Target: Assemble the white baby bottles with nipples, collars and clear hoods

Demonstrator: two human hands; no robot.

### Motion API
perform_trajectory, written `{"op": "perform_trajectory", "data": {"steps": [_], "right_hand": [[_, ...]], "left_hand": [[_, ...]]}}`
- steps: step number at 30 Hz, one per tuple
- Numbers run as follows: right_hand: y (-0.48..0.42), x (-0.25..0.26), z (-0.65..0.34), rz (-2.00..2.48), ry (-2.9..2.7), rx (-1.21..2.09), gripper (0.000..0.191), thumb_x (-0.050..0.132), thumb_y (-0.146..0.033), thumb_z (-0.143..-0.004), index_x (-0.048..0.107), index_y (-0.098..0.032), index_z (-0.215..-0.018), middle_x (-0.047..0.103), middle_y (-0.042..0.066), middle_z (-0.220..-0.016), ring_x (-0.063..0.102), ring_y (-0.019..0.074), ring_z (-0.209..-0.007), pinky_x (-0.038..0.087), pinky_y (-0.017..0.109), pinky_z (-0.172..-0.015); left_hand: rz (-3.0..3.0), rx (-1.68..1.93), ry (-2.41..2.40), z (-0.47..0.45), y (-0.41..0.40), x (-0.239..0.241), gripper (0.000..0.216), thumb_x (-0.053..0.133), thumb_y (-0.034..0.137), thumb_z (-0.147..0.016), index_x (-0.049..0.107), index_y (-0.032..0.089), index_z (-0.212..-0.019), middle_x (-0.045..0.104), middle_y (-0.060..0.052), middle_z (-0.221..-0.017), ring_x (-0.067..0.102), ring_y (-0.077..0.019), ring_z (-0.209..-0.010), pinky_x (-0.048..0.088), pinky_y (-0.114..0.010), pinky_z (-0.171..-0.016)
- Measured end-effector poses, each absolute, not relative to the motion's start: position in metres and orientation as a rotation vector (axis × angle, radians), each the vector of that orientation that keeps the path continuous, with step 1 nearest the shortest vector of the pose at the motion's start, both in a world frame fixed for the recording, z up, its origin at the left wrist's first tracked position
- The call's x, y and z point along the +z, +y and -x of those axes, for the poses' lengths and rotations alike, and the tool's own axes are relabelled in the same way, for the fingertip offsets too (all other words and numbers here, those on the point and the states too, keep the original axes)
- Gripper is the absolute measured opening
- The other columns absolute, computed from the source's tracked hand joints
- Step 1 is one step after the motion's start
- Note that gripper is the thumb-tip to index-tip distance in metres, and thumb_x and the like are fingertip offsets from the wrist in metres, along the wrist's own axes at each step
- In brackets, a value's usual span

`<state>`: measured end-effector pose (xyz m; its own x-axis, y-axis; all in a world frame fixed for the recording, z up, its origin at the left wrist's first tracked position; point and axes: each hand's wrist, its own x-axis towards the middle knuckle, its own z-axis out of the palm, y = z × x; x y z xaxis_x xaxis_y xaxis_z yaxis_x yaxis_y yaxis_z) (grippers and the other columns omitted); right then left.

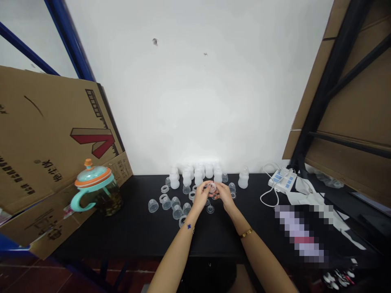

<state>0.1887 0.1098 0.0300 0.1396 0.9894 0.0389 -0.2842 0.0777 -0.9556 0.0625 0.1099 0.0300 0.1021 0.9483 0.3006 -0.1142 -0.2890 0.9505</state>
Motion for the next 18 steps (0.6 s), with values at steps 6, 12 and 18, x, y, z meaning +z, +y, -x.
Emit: {"op": "perform_trajectory", "data": {"steps": [6,12,18], "right_hand": [[0.112,0.027,-0.19,1.022,-0.94,1.075,0.038,0.076,-0.052,-0.07,0.071,-0.015,-0.076,0.066,0.001,-0.06,0.057,0.0131,-0.046,0.044,0.021,-0.035],[0.112,0.025,-0.19,1.018,-0.963,1.138,0.039,0.074,-0.057,-0.072,0.066,-0.018,-0.069,0.06,-0.001,-0.049,0.055,0.0132,-0.043,0.044,0.022,-0.038],[0.113,0.024,-0.19,1.037,-0.955,1.193,0.037,0.074,-0.053,-0.075,0.067,-0.017,-0.074,0.06,-0.001,-0.052,0.054,0.0121,-0.041,0.045,0.022,-0.038]], "left_hand": [[-1.603,1.386,0.995,-0.062,0.102,0.03,0.033,0.064,0.038,-0.085,0.072,0.02,-0.11,0.071,-0.01,-0.113,0.068,-0.0184,-0.076,0.057,-0.028,-0.061],[-1.589,1.342,0.984,-0.064,0.097,0.038,0.028,0.061,0.033,-0.084,0.069,0.019,-0.107,0.071,-0.005,-0.088,0.067,-0.0163,-0.061,0.053,-0.025,-0.051],[-1.552,1.365,1.0,-0.063,0.099,0.038,0.027,0.063,0.035,-0.081,0.071,0.017,-0.1,0.066,-0.001,-0.068,0.06,-0.0136,-0.051,0.047,-0.022,-0.047]]}}
